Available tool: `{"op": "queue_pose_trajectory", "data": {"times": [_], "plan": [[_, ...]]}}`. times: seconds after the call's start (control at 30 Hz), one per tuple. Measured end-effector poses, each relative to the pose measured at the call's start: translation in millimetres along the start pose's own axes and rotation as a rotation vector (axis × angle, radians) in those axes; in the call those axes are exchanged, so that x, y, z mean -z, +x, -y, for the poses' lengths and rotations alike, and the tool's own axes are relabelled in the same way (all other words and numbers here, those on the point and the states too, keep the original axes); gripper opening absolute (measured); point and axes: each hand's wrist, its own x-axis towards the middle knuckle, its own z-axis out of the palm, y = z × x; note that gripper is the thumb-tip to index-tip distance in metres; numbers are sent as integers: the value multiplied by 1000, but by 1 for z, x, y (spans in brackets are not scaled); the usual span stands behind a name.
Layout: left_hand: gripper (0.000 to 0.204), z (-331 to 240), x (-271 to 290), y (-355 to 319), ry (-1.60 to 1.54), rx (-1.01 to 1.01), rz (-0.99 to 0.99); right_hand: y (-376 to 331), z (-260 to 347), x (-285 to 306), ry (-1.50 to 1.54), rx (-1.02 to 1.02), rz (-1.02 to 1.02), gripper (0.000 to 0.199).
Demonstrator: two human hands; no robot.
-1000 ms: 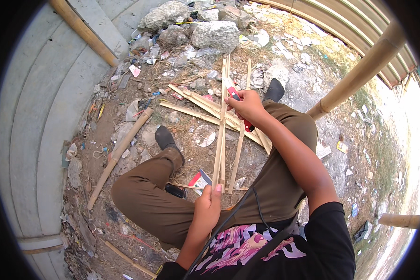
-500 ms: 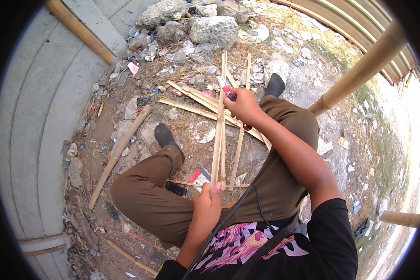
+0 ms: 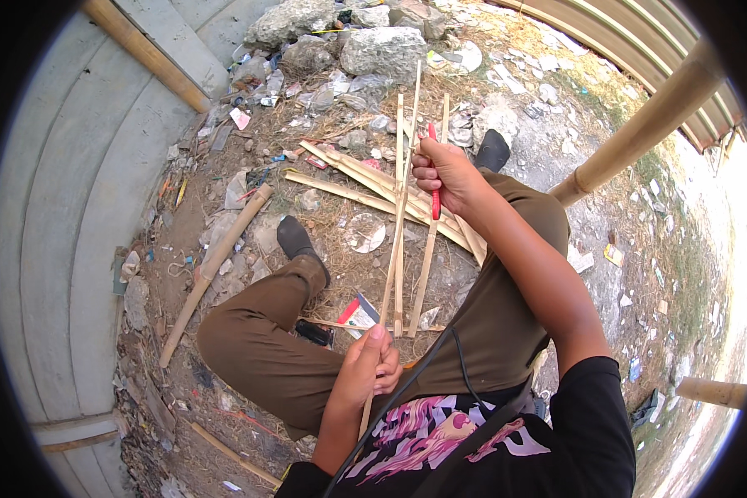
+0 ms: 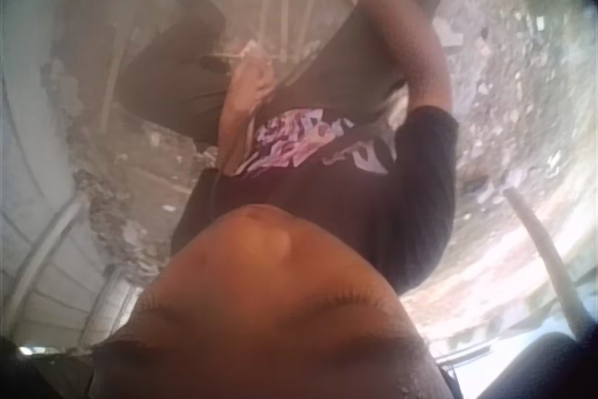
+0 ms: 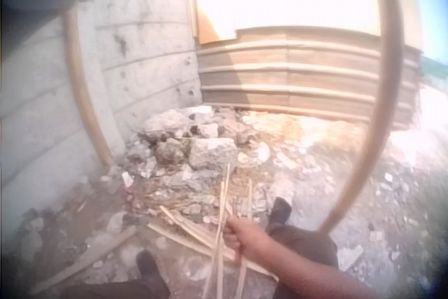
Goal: The person sits on the ground and uses a red utility knife to shave and smooth a thin bamboo stick held against their leg. They repeatedly scrape the knife along the bamboo to remove splinters and create a smooth surface.
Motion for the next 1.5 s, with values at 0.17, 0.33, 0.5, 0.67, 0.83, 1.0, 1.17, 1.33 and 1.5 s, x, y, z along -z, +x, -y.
{"op": "queue_pose_trajectory", "data": {"times": [0.17,0.33,0.5,0.67,0.83,1.0,1.17,1.33,1.5], "plan": [[35,0,-12,2,158,8,-6,-16,26,5,232,-47,-22,26],[35,14,-20,-11,854,-225,-285,-28,43,5,35,153,-233,24],[39,23,14,-20,843,-209,-437,-34,74,18,-418,534,-317,20],[39,7,3,-12,373,-134,-298,-45,16,0,-1460,592,61,28],[41,-1,3,-16,289,-115,-237,-42,-8,-4,-1737,755,65,29],[40,0,5,-18,284,-108,-269,-36,-16,-13,-1855,879,30,31],[40,7,2,-14,389,-140,-320,-34,-11,-22,-1977,633,52,30],[40,12,7,-11,454,-131,-342,-18,-17,-4,-2202,901,14,31],[42,27,13,-13,534,-109,-314,23,14,49,-2394,808,-271,34]]}}
